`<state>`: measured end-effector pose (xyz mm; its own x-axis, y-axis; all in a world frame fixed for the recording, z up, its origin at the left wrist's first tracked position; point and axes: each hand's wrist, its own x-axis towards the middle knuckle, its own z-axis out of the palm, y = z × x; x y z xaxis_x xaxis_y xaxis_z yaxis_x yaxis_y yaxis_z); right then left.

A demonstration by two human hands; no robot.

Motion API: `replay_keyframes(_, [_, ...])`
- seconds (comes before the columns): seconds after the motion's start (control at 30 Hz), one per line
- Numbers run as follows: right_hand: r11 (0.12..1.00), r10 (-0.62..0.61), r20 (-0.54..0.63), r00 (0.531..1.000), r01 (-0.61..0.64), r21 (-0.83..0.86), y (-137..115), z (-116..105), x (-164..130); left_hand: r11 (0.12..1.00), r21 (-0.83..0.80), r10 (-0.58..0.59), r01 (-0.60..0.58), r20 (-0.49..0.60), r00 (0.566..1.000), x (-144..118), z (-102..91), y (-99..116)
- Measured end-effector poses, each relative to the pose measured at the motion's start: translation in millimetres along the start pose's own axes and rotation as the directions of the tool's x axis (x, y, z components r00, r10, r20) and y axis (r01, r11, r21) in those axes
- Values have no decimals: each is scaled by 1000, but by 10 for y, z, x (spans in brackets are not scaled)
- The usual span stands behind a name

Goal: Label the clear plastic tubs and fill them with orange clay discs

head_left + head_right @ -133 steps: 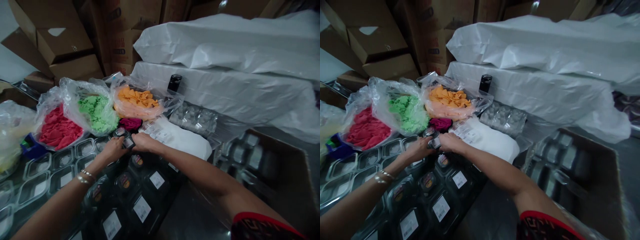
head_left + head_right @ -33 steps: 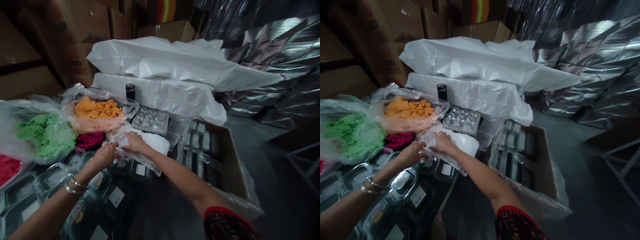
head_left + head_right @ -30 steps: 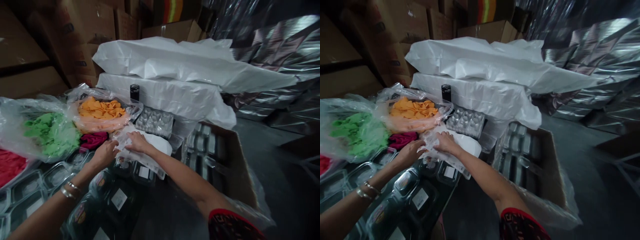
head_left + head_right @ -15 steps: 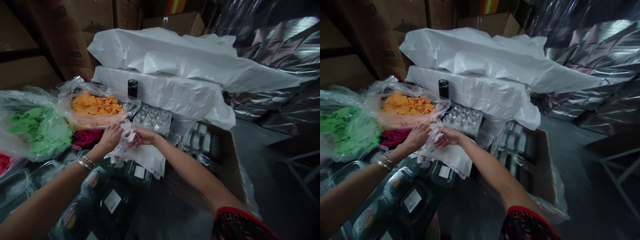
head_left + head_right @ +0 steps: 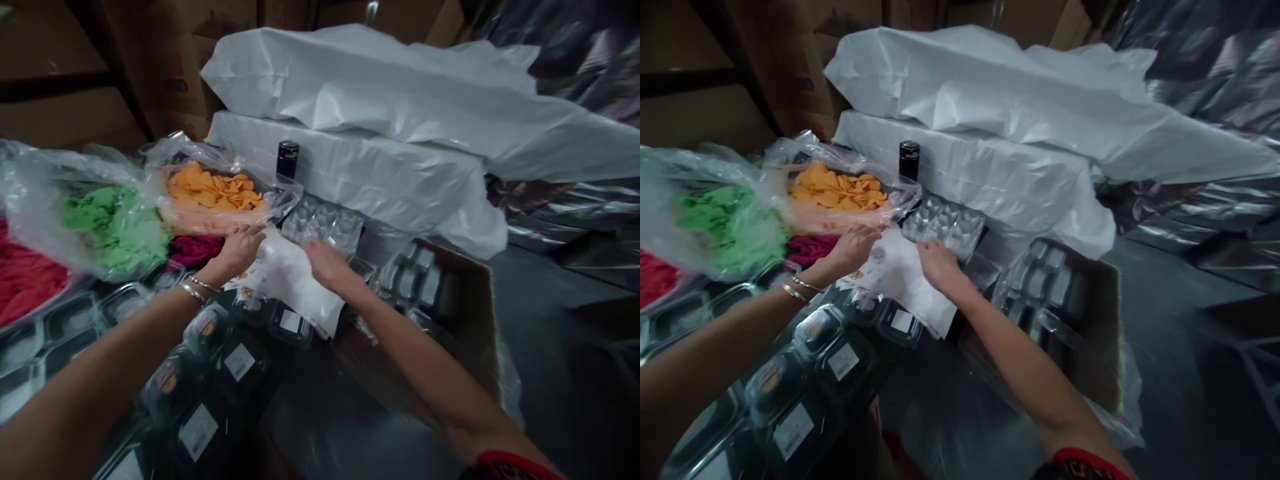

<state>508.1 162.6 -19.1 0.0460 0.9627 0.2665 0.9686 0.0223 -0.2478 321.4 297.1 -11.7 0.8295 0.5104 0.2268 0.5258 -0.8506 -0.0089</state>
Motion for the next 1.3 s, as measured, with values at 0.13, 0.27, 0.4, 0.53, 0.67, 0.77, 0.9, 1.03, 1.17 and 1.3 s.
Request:
replay_keyframes(0.13, [987, -105, -120, 987, 118, 109, -410, -283, -499, 995, -94, -24, 30, 71, 997, -714, -353, -42])
replay_keyframes(0.27, [861, -315, -20, 949, 295, 414, -1113, -150, -1149, 975, -196, 163, -106, 305, 938, -1471, -549, -53])
replay_keyframes(0.4, [940, -272, 190, 943, 218, 261, -1524, 252, -1403, 972, -95, 233, -213, 435, 870, -1751, -480, -6])
replay_keyframes(0.53, [942, -320, 340, 884, 258, 215, -1551, 315, -1391, 955, -48, 282, -293, 453, 846, -1772, -365, 37])
replay_keyframes(0.67, [940, -340, 429, 837, 296, 168, -1603, 165, -1335, 939, -72, 334, -337, 430, 839, -1773, -335, 20])
replay_keyframes(0.77, [939, -342, 450, 825, 324, 119, -1669, 117, -1266, 922, -137, 385, -362, 423, 820, -1746, -367, -13])
replay_keyframes(0.9, [932, -347, 425, 836, 360, 54, -1668, 183, -1184, 911, -270, 400, -311, 406, 821, -1694, -395, -95])
replay_keyframes(1.03, [903, -417, 351, 839, 427, 52, -1570, 306, -1155, 913, -317, 375, -257, 405, 834, -1691, -409, -155])
replay_keyframes(1.17, [909, -396, 231, 889, 343, 238, -1436, 361, -1177, 920, -353, 301, -170, 358, 884, -1783, -477, -194])
replay_keyframes(1.3, [831, -283, 124, 951, 179, 526, -1389, 327, -1270, 907, -407, 245, -112, 291, 925, -1892, -515, -228])
